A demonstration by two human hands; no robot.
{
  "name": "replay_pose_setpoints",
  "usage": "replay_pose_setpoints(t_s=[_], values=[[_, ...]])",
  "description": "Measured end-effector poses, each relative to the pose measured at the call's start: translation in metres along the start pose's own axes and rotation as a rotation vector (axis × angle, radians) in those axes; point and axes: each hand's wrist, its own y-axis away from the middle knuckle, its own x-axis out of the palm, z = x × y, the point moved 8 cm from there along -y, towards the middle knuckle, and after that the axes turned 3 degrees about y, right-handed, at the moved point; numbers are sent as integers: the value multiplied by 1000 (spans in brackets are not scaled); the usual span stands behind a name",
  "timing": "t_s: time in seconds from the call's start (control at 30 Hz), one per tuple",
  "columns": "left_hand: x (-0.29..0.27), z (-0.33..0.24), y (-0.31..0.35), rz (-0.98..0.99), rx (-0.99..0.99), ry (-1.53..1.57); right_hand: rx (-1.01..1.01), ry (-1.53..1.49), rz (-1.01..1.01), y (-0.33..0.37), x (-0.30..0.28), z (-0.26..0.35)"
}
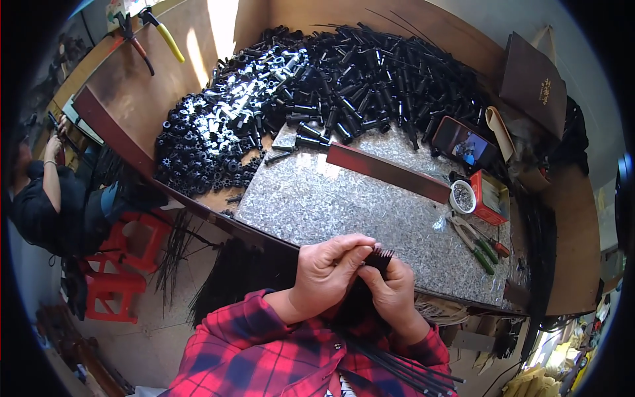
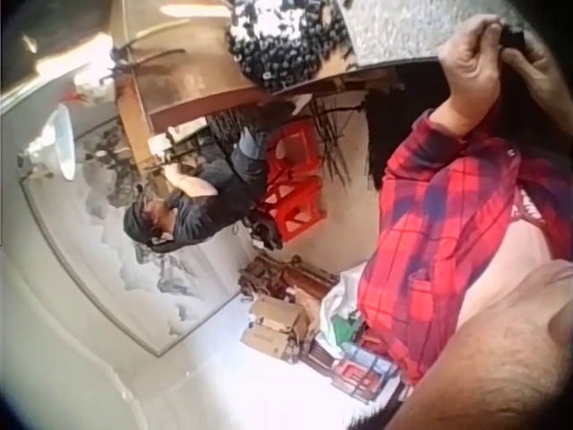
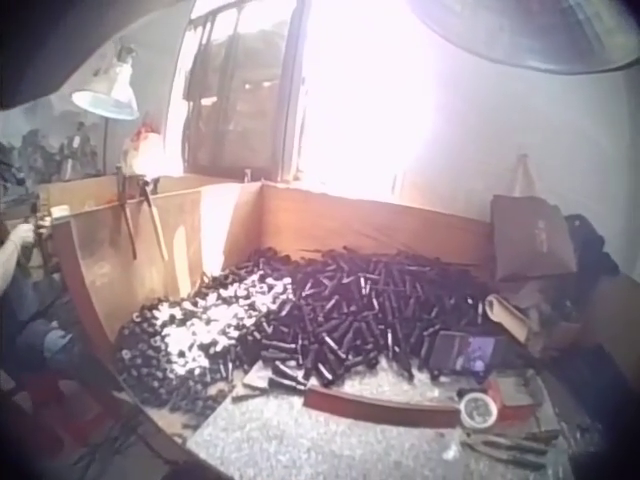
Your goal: Assembling plastic brushes by grouping bristles and securing them with a plastic clip.
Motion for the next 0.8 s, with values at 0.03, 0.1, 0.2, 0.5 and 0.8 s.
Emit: replay_pose_setpoints(t_s=[0.03,0.1,0.2,0.5,0.8], values=[[1,2,1,-4,-47,24,-1,-4,-9,0,-1,-1],[2,2,1,73,6,-9,7,-19,6,0,-1,2],[-2,15,5,63,-275,311,37,-80,54,1,4,-3],[-131,35,-146,-42,340,-844,51,-129,95,3,5,-8],[-148,102,-190,362,11,-1216,85,-134,91,3,4,-10]])
